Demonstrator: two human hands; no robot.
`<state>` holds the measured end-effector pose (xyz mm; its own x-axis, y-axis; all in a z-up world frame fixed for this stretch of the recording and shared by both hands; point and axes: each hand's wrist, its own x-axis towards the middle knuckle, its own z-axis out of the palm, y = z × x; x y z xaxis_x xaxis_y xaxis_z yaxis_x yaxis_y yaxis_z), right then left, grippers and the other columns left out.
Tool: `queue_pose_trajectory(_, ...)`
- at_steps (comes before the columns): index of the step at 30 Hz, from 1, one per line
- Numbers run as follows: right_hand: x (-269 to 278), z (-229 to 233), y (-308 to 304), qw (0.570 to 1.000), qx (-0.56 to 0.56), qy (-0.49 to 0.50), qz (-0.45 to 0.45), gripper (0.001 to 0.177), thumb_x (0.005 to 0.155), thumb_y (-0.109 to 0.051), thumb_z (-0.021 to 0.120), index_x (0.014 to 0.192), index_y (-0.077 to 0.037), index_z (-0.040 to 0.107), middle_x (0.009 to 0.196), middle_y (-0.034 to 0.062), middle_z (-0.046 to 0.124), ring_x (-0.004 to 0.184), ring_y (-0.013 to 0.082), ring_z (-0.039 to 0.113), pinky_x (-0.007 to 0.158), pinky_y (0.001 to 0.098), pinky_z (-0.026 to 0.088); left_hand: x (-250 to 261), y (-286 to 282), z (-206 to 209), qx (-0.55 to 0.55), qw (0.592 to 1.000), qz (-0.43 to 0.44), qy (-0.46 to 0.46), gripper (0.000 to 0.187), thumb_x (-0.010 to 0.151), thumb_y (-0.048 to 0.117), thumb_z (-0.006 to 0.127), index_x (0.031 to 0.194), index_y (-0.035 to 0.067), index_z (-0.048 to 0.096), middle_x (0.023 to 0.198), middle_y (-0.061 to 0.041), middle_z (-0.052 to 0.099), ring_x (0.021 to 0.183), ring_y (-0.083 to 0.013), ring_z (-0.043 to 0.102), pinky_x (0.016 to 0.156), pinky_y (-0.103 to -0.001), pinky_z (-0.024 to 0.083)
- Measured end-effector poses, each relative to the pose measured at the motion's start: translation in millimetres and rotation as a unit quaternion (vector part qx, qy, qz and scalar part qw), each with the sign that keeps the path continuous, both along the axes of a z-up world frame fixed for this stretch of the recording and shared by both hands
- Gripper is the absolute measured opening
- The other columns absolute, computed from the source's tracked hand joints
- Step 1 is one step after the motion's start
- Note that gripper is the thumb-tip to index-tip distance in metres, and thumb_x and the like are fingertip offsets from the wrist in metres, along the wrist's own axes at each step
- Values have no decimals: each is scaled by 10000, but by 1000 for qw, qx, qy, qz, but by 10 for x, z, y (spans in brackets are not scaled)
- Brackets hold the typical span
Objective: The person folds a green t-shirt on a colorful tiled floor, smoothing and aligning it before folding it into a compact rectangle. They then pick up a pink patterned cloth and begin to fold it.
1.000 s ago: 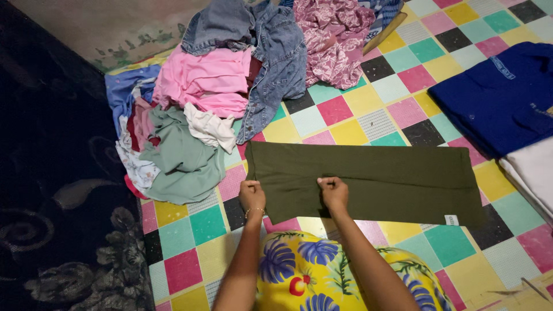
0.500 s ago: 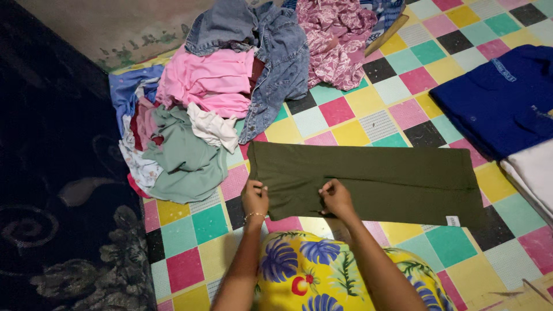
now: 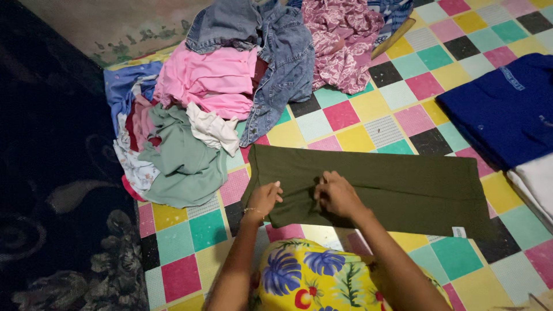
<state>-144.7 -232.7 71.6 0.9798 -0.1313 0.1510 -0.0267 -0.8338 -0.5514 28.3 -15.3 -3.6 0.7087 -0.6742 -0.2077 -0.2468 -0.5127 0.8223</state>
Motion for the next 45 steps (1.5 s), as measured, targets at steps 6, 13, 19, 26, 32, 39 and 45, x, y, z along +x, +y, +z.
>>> queue_pose_trajectory(6,561,-792,-531,957,285,46,28,69,810,-80,725,876,-63,716,789,86,665,742,175,613,679,341,519,403,-95,-199,44,976,-16,214,826,1016,658,280,994,4,785,812,-108,806,720,-198,731,763,-320,563)
queue_pose_trajectory(13,909,-1811,-746,916,290,41,-275,180,858,-159,817,938,-10,757,810,13,748,754,106,686,728,274,541,609,-56,-166,-79,942,60,320,713,958,639,435,1235,35,692,1023,-138,801,918,-211,750,868,-342,547)
queue_pose_trajectory(19,839,-1535,-582,925,324,52,-191,317,834,-133,792,1129,-57,704,907,54,733,818,130,664,763,308,563,264,-22,240,-59,993,-78,58,679,666,159,863,1264,106,544,1181,-104,619,996,-253,652,859,-392,551)
queue_pose_trajectory(26,800,-1185,-547,936,305,44,-170,314,820,-48,793,1119,-56,696,872,4,680,796,97,611,763,271,537,-27,147,502,-21,986,-144,-82,521,633,1,766,1114,105,596,1192,-109,550,1104,-294,607,926,-348,513)
queue_pose_trajectory(32,798,-1538,-706,902,405,23,-146,211,853,-109,836,953,-16,676,805,-34,597,754,72,555,691,258,488,172,45,17,-65,998,-8,-2,166,901,160,663,1054,100,643,972,-99,749,938,-253,759,794,-358,570)
queue_pose_trajectory(39,810,-1670,-657,891,354,42,-281,283,887,-254,809,847,-15,664,694,-19,585,668,90,505,620,292,461,639,-222,-409,-3,991,121,-59,284,960,363,682,1017,86,715,902,-147,756,835,-311,724,731,-412,550)
queue_pose_trajectory(45,830,-1343,-455,904,269,22,-332,293,900,-286,775,859,-10,686,701,107,677,622,143,578,628,331,501,401,-362,-162,-16,982,166,-85,347,830,207,737,1127,81,608,924,-157,717,857,-356,711,729,-435,541)
